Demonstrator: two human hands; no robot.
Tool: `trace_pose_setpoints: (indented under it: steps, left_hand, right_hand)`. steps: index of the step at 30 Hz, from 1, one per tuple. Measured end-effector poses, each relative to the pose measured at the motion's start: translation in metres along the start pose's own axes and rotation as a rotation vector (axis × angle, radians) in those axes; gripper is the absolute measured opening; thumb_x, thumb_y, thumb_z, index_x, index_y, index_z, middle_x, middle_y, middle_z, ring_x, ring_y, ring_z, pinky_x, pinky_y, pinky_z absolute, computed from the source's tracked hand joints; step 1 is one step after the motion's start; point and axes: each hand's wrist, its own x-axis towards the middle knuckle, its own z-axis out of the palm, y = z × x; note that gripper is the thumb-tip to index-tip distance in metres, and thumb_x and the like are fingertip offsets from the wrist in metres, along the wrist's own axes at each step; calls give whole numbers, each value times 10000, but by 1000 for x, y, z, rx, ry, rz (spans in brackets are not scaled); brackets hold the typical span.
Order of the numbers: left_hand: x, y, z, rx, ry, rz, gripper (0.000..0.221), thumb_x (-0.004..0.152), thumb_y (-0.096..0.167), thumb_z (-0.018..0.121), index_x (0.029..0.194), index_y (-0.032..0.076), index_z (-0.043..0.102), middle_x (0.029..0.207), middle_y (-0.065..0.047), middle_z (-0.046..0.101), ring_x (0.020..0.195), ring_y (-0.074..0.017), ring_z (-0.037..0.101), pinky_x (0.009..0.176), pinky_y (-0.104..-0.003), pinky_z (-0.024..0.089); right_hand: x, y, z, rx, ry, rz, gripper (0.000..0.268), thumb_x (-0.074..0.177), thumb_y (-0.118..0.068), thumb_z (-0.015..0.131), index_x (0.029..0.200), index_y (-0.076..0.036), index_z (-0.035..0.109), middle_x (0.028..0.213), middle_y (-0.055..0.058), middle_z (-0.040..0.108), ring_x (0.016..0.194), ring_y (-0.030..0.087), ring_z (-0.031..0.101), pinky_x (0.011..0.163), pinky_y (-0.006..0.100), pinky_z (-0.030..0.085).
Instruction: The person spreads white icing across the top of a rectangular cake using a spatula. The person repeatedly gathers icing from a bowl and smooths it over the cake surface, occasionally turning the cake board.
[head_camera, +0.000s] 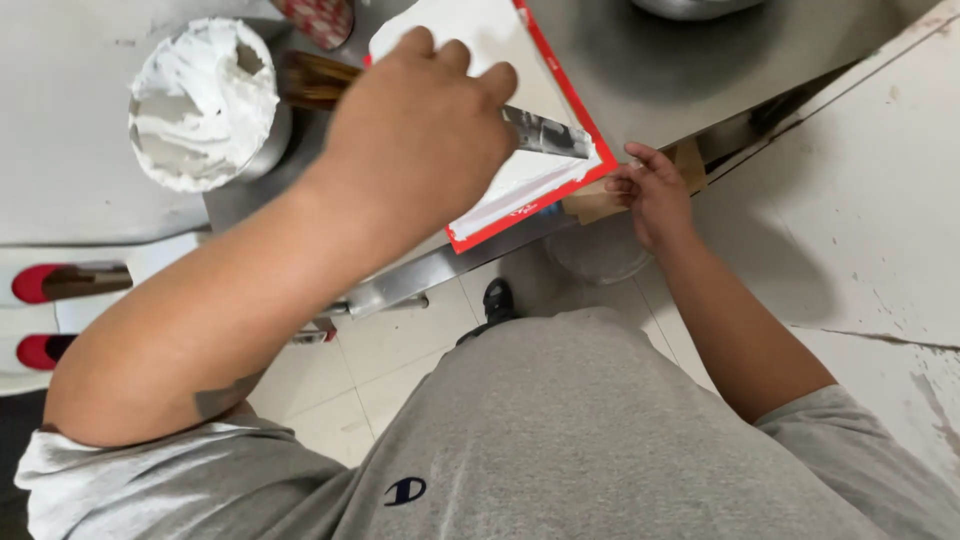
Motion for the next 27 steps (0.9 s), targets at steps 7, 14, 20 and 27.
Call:
trace_pose_setpoints:
  steps: [7, 14, 20, 27]
  left_hand:
    - [72, 24, 20, 214, -121, 127, 160, 836, 202, 656, 763, 151, 790, 904, -29, 652, 849, -217, 629, 757, -356, 425]
    - [122, 36, 37, 288, -268, 162, 194, 839, 229, 675, 947, 131, 803, 938, -52, 658, 948, -262, 634, 781, -394, 393]
    - [155, 44, 64, 313, -315, 145, 216, 840, 181, 679, 1014, 119, 791, 992, -89, 656, 948, -314, 643, 762, -440, 400]
    - [167, 39, 75, 386, -367, 121, 228, 814, 177, 700, 1011, 102, 788, 984, -103, 657, 931, -346, 650, 766, -473, 405]
  right_hand:
    - [-24, 60, 24, -158, -100, 161, 284, 1016, -153, 559, 1287, -72, 579, 1099, 87, 738, 894, 151, 700, 728, 304, 531]
    - [-34, 75, 50, -230, -399, 219, 274, 1023, -213, 547, 1252, -73, 599, 1111, 78, 746, 950, 138, 685, 783, 292, 531]
    - [-30, 68, 55, -273, -413, 180, 261, 1024, -197, 528, 1244, -78, 602, 1071, 60, 742, 903, 122, 660, 769, 280, 508]
    - [-27, 62, 57, -317, -386, 152, 232, 1029, -206, 529, 1212, -87, 606, 1028, 48, 741, 854, 105, 642, 754, 265, 506]
